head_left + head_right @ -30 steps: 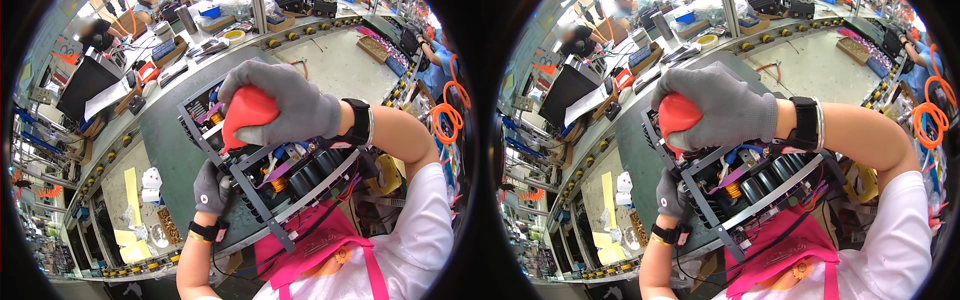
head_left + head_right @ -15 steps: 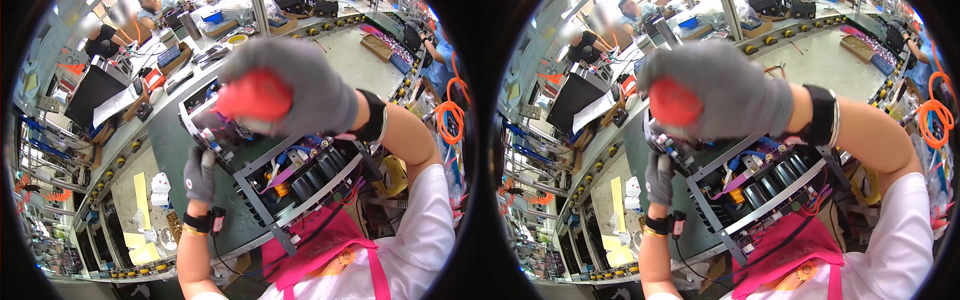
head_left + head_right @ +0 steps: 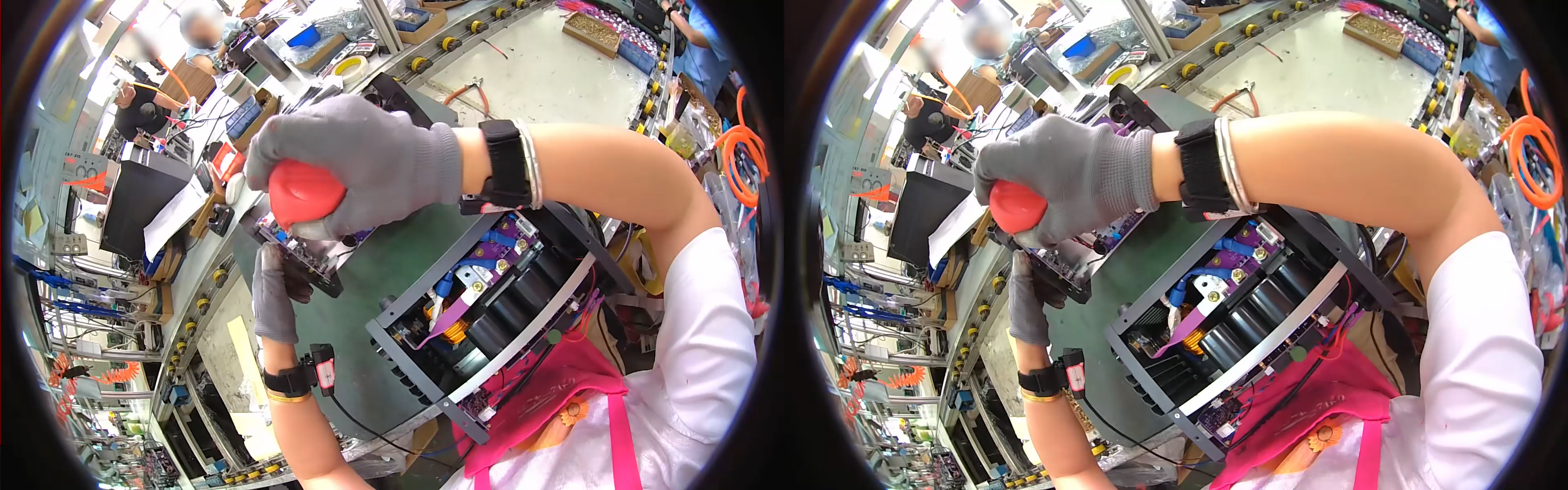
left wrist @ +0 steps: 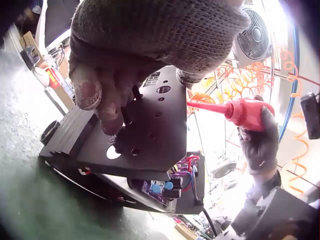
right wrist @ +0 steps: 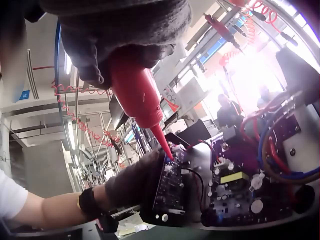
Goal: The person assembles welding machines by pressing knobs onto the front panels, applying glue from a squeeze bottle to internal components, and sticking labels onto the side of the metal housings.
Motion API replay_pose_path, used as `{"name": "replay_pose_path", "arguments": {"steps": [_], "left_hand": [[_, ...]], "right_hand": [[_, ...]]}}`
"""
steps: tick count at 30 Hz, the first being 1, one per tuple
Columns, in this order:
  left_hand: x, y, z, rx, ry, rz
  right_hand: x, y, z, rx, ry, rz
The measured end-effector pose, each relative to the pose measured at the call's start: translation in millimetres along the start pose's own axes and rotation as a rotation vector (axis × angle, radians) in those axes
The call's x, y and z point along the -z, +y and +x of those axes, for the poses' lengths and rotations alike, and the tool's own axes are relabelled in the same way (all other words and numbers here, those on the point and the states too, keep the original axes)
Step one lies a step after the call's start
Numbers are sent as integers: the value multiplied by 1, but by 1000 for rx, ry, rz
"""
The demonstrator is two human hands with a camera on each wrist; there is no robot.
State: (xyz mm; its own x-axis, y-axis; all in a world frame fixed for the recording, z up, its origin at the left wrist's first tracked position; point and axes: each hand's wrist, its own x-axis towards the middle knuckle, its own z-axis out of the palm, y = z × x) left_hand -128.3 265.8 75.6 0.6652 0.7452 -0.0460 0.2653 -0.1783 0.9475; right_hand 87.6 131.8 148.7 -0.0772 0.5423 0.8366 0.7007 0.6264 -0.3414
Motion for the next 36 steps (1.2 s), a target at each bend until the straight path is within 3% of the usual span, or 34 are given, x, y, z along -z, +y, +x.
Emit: {"name": "replay_pose_path", "arguments": {"steps": [17,23,36], "left_hand": [[1,-2,2,32,-4,-31],[2,-4,8,93,13,-69],[-3,12,3,64,21,-14]], "right_hand": [[-14,7,-9,26,-14,23],[15,-16,-4,-1,36,19],[14,-17,-10,33,21,-43]]}}
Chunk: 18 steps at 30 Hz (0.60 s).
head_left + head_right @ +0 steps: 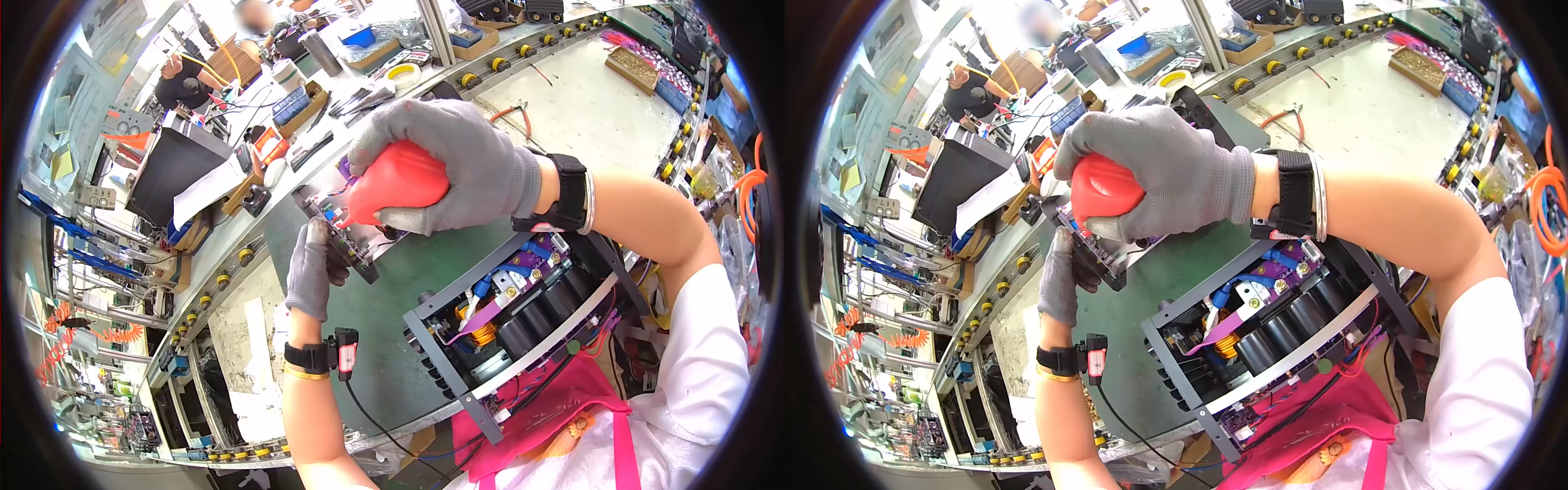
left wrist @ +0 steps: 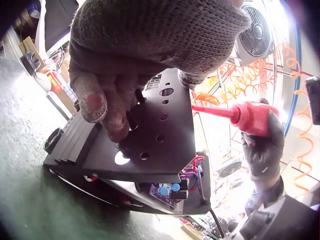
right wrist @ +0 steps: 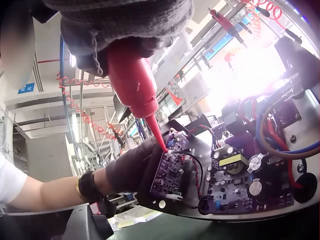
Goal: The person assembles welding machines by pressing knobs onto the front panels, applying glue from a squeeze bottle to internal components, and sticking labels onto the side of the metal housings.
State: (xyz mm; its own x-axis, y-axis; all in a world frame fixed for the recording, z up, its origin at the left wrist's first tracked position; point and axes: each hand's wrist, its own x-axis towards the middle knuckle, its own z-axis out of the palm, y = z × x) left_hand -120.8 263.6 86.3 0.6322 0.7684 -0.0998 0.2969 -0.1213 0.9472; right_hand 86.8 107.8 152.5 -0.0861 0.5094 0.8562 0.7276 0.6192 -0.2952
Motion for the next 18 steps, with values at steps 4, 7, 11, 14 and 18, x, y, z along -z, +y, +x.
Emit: {"name": "replay_pose_path", "arguments": {"steps": [4,7,11,14,18], "left_hand": [[1,1,1,-6,-2,0],[1,1,9,21,31,4],[-11,28,24,140,4,-192],[3,31,46,211,-69,-139],[25,12,66,340,13,-352]], "right_hand": [[-4,2,-3,35,1,-18],[2,1,-2,251,-66,-103],[39,5,-9,156,79,-101],[74,26,-31,-128,204,202],[87,62,-69,-304,-60,147]]}}
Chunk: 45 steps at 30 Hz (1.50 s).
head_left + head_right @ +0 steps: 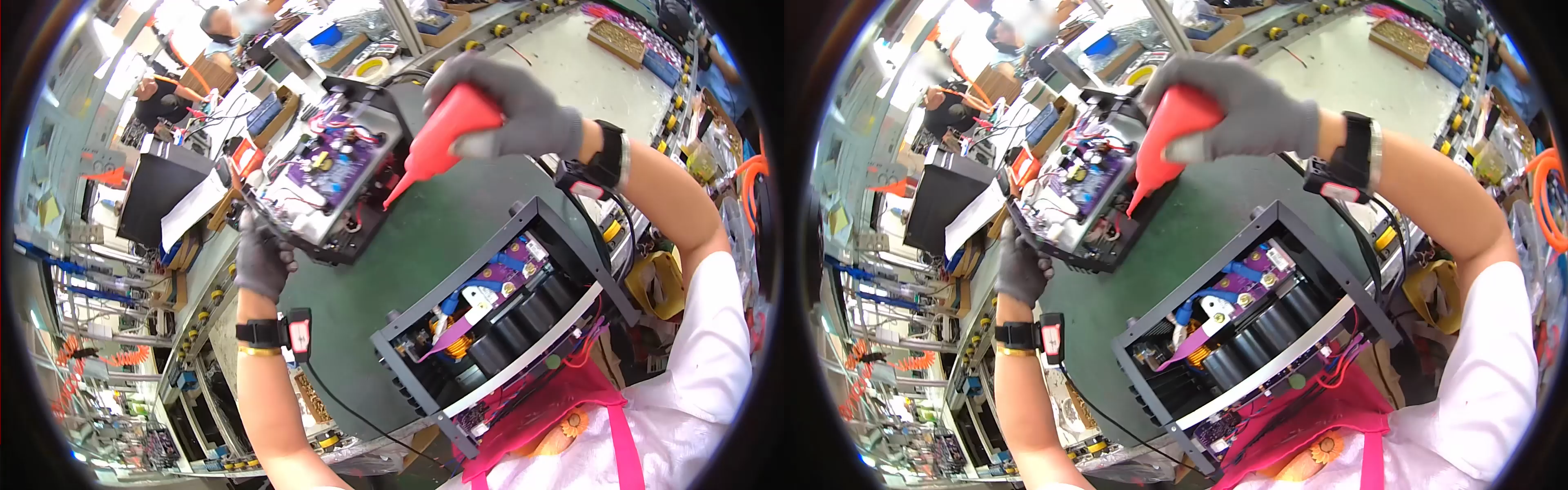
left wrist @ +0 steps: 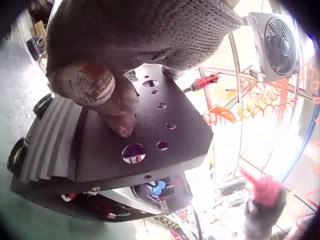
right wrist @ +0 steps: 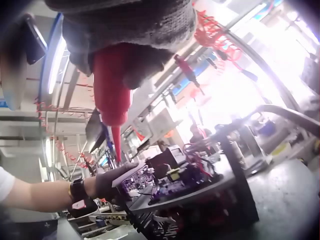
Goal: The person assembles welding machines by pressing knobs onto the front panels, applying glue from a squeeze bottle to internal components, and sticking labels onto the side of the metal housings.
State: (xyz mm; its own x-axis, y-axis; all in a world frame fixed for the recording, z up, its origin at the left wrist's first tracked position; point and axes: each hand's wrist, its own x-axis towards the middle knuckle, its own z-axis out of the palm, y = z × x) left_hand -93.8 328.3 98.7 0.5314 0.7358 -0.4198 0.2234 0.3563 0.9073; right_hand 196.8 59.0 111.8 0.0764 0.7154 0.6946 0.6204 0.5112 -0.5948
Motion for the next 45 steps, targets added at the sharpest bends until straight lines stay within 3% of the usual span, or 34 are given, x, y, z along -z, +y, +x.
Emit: {"name": "replay_pose_path", "arguments": {"steps": [2,5,9,13,15,16,19,20,23,26,28,31,33,35,37,38,40,42,43,45], "left_hand": [[-6,-7,-11,-78,66,-127],[-9,-35,-53,-289,226,55],[3,-123,-140,-324,123,291],[-30,-193,-209,-249,270,466],[-30,-237,-222,-160,295,323],[-29,-244,-228,-161,250,478],[-37,-262,-227,-253,356,472],[-43,-270,-222,-406,421,337],[-40,-285,-225,-247,401,336],[-35,-303,-219,-319,465,331],[-40,-297,-214,-345,470,316],[-43,-280,-213,-157,467,-499],[-63,-258,-215,-511,346,146],[-64,-254,-215,-596,327,210],[-66,-253,-213,-677,367,323],[-69,-251,-215,-644,351,265],[-60,-259,-215,-681,364,382],[-59,-260,-213,-714,387,438],[-63,-256,-215,-687,370,401],[-53,-272,-208,-620,358,402]], "right_hand": [[-14,18,-3,63,-112,-21],[-44,35,10,235,-269,-38],[-93,53,29,442,-343,-62],[-115,66,36,455,-400,-78],[-124,72,35,465,-361,-75],[-126,74,35,464,-358,-68],[-131,76,35,460,-351,-62],[-132,76,35,452,-357,-69],[-130,71,35,414,-393,-82],[-115,58,37,367,-382,-46],[-90,36,39,313,-316,-29],[-38,-7,37,286,-128,-176],[-7,-54,21,101,25,-64],[34,-107,-7,-39,10,-164],[43,-155,-44,0,121,-284],[45,-178,-63,36,168,-363],[30,-204,-101,135,237,-184],[-6,-216,-144,137,322,-66],[-22,-228,-162,118,361,-244],[-51,-232,-172,30,288,-232]]}}
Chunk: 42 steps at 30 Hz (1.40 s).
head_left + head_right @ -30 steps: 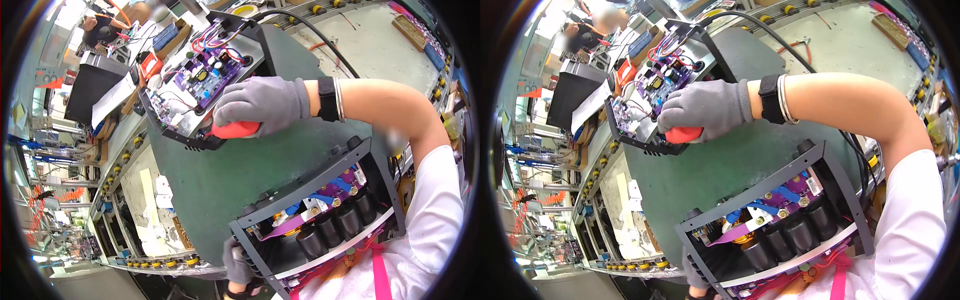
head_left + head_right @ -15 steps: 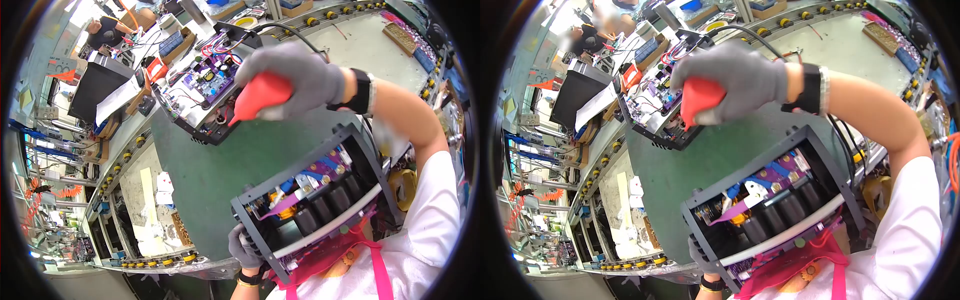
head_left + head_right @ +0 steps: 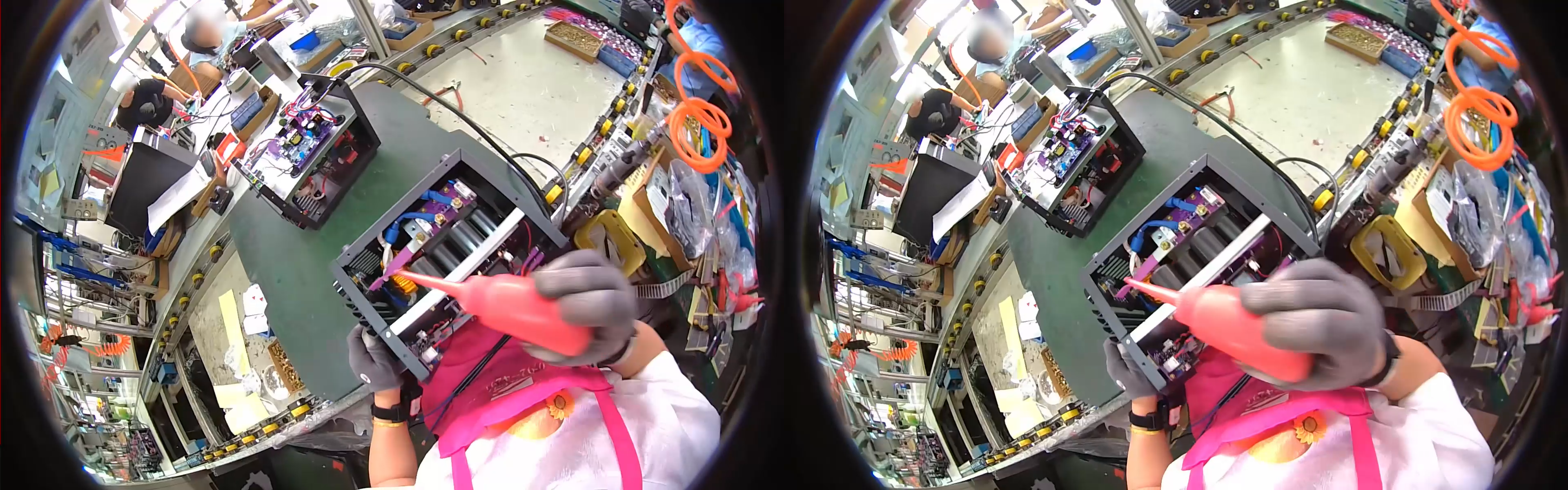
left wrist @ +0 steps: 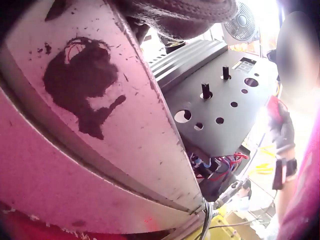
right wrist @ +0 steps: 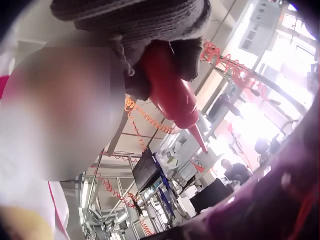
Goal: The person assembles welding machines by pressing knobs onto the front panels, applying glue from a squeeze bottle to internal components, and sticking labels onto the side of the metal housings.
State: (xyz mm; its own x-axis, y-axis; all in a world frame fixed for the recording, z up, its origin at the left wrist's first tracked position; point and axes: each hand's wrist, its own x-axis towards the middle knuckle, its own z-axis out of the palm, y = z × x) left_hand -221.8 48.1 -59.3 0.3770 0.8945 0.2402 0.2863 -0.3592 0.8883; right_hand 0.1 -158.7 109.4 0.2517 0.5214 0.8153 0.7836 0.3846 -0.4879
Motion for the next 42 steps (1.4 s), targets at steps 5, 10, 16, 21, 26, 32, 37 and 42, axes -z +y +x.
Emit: {"name": "replay_pose_path", "arguments": {"steps": [5,10,16,21,26,32,37,42], "left_hand": [[-2,7,2,-108,11,42],[-3,20,3,-102,45,76],[-5,22,5,-154,62,122],[-5,28,4,-170,67,149],[-2,15,2,-126,21,199],[1,-35,3,-115,11,164],[9,-75,0,143,-160,-116],[24,-136,9,864,-424,-1022]], "right_hand": [[-61,19,2,127,6,-37],[-77,33,6,112,-6,-10],[-84,38,10,113,-29,-11],[-56,25,21,20,-12,25],[6,26,-13,-173,438,69],[57,26,-56,-443,639,243],[59,34,-73,-463,573,221],[55,47,-75,-432,525,193]]}}
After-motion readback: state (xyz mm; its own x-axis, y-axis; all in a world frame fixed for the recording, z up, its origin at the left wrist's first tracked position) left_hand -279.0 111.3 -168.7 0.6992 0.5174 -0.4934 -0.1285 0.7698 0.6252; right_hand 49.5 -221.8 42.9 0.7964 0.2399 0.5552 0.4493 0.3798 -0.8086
